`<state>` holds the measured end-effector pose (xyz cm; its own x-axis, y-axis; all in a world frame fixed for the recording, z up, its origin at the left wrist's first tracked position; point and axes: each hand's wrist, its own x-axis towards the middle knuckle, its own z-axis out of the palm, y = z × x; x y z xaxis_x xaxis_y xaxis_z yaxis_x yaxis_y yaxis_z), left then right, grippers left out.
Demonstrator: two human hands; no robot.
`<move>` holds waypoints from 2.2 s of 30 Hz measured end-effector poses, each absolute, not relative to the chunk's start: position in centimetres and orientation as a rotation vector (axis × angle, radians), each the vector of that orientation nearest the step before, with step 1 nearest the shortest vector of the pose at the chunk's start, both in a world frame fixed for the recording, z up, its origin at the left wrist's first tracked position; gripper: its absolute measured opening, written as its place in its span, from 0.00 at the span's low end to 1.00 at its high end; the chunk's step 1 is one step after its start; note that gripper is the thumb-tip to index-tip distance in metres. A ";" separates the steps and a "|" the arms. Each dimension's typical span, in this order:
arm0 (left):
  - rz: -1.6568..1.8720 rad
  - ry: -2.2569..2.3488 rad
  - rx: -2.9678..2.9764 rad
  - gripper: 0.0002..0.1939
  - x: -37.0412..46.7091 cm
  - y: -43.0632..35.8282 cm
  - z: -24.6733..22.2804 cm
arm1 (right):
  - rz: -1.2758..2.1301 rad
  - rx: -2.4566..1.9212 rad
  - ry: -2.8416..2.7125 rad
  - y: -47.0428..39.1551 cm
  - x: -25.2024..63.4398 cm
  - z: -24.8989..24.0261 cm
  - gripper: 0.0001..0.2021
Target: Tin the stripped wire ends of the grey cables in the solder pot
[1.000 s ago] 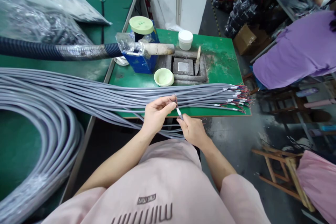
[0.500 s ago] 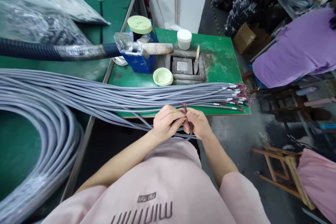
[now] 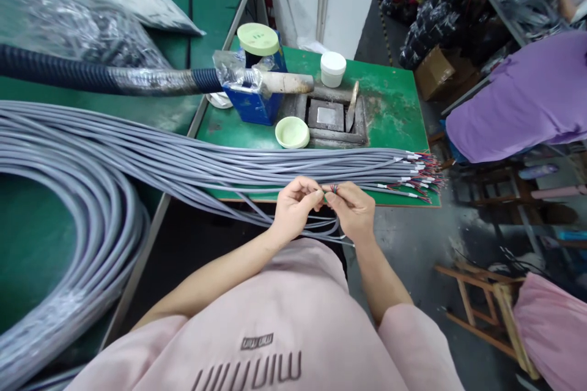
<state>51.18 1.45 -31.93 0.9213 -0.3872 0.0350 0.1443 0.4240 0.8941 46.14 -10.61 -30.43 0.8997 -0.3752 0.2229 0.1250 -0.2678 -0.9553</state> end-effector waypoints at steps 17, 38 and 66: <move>0.462 -0.572 1.810 0.04 57.3 6.3 -33.7 | -0.498 -2.229 -0.070 -13.1 55.5 -26.0 0.10; 0.520 -0.841 2.143 0.09 57.6 5.8 -35.3 | 0.221 -3.212 -0.320 -8.1 67.1 -26.9 0.11; 0.258 -0.806 2.000 0.06 58.0 6.5 -34.2 | -0.120 -3.066 0.365 -18.9 69.8 -29.6 0.11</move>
<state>58.00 6.49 -34.18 0.7625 -0.4368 0.4773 -0.6327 -0.3495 0.6911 69.84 -18.95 -29.56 0.9690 -0.2364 0.0712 -0.2324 -0.9708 -0.0600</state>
